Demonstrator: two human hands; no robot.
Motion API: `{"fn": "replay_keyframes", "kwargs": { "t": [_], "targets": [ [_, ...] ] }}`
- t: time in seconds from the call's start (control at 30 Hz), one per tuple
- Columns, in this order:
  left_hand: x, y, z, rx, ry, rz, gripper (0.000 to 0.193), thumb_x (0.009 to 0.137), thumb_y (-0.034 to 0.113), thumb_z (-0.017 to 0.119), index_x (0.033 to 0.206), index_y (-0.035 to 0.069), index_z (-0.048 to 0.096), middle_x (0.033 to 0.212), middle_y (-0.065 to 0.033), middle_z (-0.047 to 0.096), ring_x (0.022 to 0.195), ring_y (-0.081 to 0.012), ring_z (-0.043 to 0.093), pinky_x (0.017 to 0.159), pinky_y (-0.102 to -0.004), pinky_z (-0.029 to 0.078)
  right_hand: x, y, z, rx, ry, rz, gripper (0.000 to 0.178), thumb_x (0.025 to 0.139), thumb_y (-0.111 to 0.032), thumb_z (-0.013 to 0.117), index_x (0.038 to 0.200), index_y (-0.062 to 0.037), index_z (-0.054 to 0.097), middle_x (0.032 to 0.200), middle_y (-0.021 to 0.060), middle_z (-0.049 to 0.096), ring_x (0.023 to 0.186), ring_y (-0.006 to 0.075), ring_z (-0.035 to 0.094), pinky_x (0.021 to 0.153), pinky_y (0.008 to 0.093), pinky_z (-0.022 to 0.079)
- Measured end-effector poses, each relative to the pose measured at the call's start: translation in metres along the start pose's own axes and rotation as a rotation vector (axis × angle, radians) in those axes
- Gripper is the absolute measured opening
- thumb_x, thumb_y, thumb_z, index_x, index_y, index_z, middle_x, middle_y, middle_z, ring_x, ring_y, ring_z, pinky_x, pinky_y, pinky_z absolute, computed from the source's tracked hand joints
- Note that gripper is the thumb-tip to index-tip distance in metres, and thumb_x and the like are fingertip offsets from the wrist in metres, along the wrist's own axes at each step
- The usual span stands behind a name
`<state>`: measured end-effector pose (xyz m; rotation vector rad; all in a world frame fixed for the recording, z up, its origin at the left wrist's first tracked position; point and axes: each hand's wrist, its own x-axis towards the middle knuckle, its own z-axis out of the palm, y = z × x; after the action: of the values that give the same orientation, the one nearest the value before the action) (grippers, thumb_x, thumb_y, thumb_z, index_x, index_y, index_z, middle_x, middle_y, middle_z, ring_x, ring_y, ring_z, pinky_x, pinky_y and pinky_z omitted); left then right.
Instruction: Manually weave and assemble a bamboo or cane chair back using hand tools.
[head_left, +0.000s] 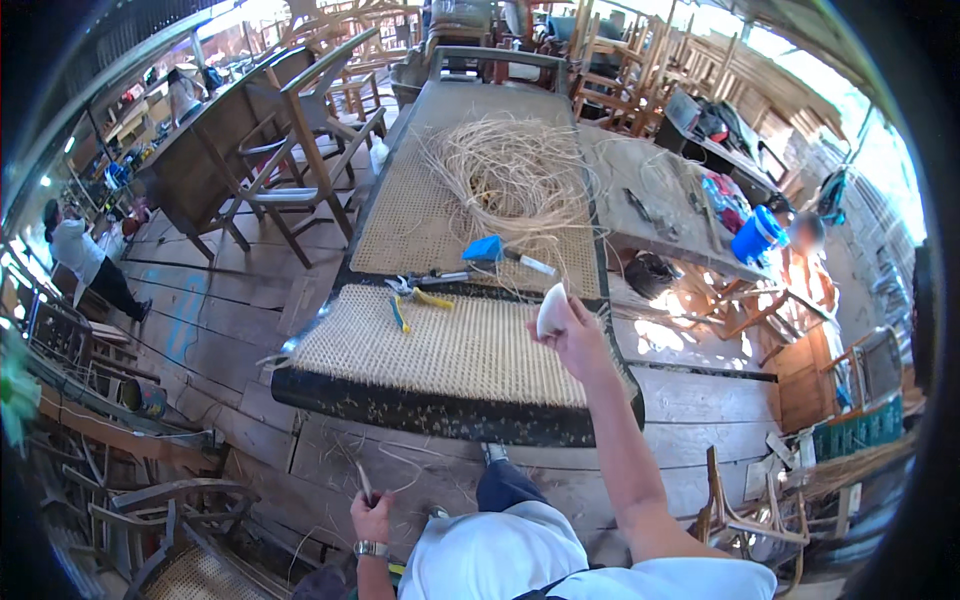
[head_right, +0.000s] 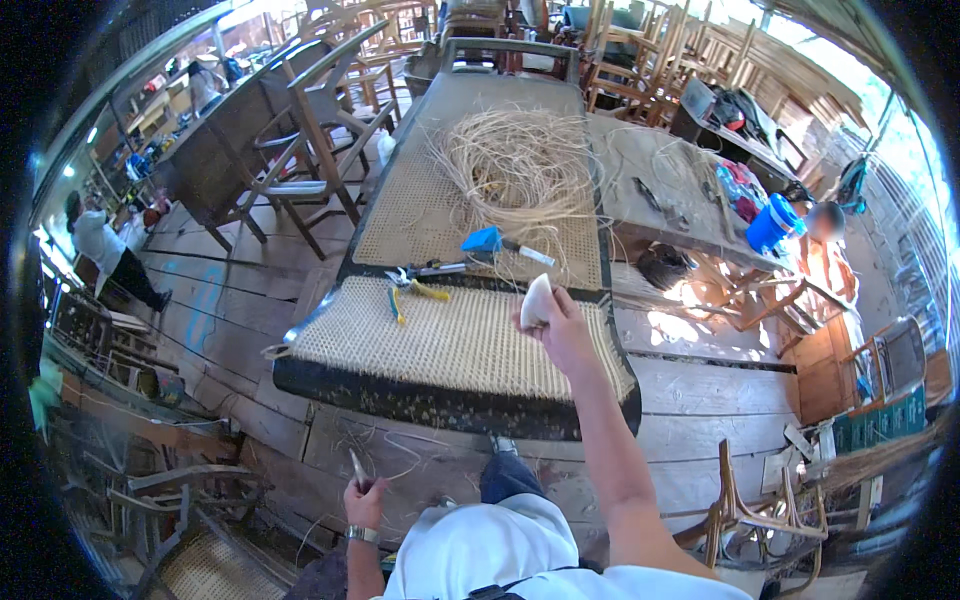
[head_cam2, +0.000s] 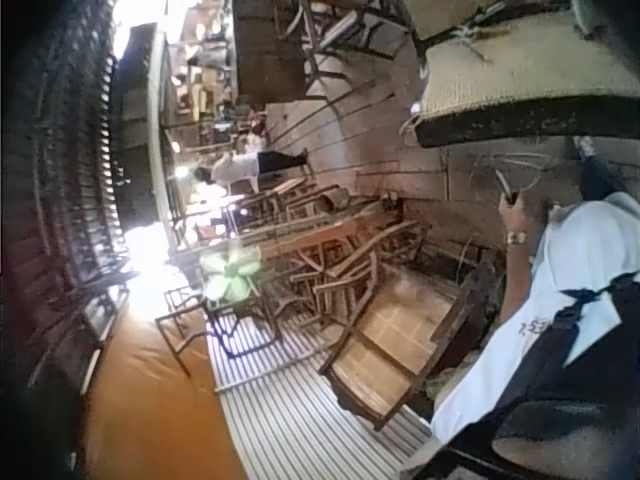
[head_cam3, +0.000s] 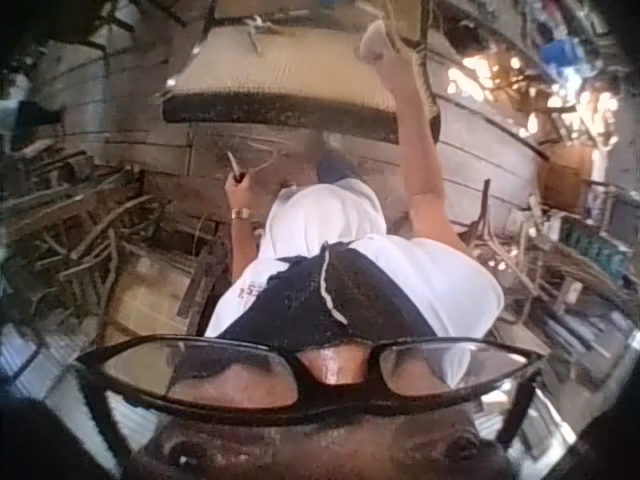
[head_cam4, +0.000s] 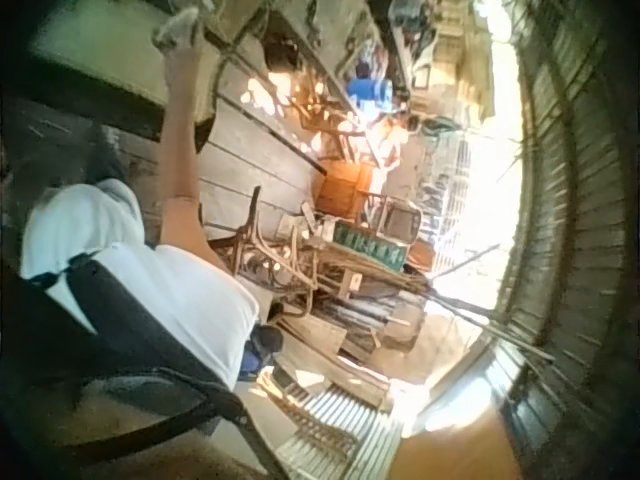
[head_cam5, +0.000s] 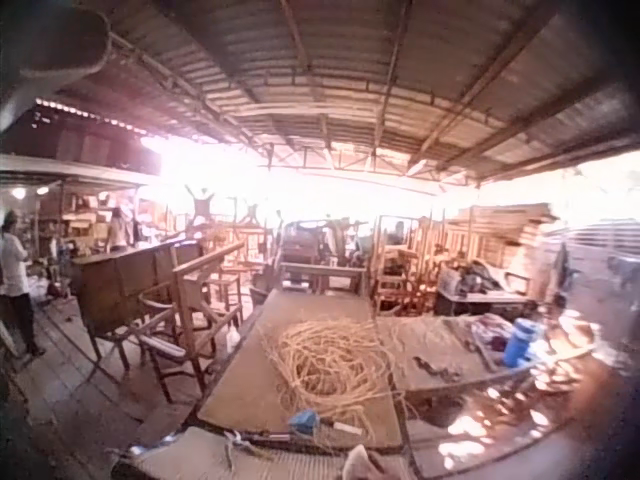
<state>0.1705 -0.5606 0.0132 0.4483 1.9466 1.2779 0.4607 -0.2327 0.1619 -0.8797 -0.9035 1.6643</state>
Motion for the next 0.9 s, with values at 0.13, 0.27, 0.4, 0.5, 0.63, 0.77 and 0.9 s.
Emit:
{"fn": "replay_keyframes", "kwargs": {
  "t": [0.13,0.27,0.4,0.5,0.63,0.77,0.9],
  "targets": [
    [-0.01,-0.011,0.01,0.028,-0.128,0.049,0.022,0.076,0.017,0.078,0.08,0.004,0.061,0.07,0.0016,0.056,0.062,-0.0081,0.049,0.056,-0.026,0.04,-0.125,-0.003,0.015,-0.406,-0.432,0.238,0.027,0.102,-0.028,0.045,0.108,-0.0034,0.055,0.081,0.0078,0.064,0.07,0.017,0.065,0.065,0.0296,0.055],
    [-0.045,0.051,0.041,-0.254,-0.522,-0.153,0.016,0.081,0.016,0.075,0.083,0.005,0.063,0.069,0.0021,0.056,0.057,-0.0054,0.045,0.051,-0.024,0.036,-0.212,0.092,0.001,-0.603,-0.477,0.549,0.029,0.102,-0.029,0.047,0.108,-0.0023,0.056,0.081,0.0043,0.063,0.068,0.0148,0.064,0.059,0.0281,0.054],
    [-0.104,0.109,0.052,-0.722,-0.942,-0.3,0.009,0.084,0.009,0.072,0.083,0.006,0.063,0.066,0.0047,0.054,0.048,-0.0029,0.041,0.043,-0.0213,0.028,-0.256,0.14,-0.001,-0.302,-0.282,0.388,0.028,0.101,-0.025,0.05,0.117,-0.0021,0.054,0.092,0.0037,0.061,0.081,0.0106,0.061,0.061,0.0256,0.052],
    [-0.12,0.103,0.069,-0.379,-0.697,-0.105,0.011,0.082,0.011,0.074,0.083,0.007,0.064,0.066,0.0041,0.056,0.048,-0.0028,0.042,0.044,-0.0205,0.028,-0.263,0.141,0.003,-0.203,-0.231,0.169,0.03,0.1,-0.021,0.049,0.124,-0.0026,0.051,0.099,0.0043,0.06,0.086,0.0088,0.058,0.063,0.0244,0.05],
    [-0.133,0.072,0.093,-0.313,-0.463,-0.055,0.015,0.08,0.016,0.078,0.084,0.009,0.065,0.067,0.0043,0.058,0.05,-0.0035,0.044,0.045,-0.0208,0.03,-0.271,0.101,-0.004,-0.381,-0.371,0.112,0.031,0.102,-0.023,0.044,0.124,0.0001,0.047,0.091,0.0032,0.057,0.074,0.0082,0.053,0.065,0.0251,0.046],
    [-0.166,0.077,0.124,-0.328,-0.54,-0.041,0.015,0.08,0.017,0.077,0.085,0.01,0.065,0.067,0.0051,0.059,0.051,-0.0042,0.046,0.045,-0.0207,0.031,-0.269,0.109,-0.039,-0.228,-0.235,0.21,0.028,0.102,-0.024,0.044,0.116,-0.0002,0.052,0.083,0.0033,0.056,0.071,0.0085,0.052,0.064,0.0255,0.046],
    [-0.166,0.048,0.158,-0.339,-0.467,-0.146,0.014,0.081,0.012,0.076,0.083,0.005,0.065,0.073,-0.002,0.065,0.056,-0.0079,0.054,0.048,-0.0238,0.041,-0.257,0.138,-0.079,-0.377,-0.209,0.176,0.03,0.101,-0.029,0.045,0.101,-0.0018,0.056,0.076,0.0042,0.057,0.068,0.0103,0.055,0.062,0.0264,0.047]
  ]
}}
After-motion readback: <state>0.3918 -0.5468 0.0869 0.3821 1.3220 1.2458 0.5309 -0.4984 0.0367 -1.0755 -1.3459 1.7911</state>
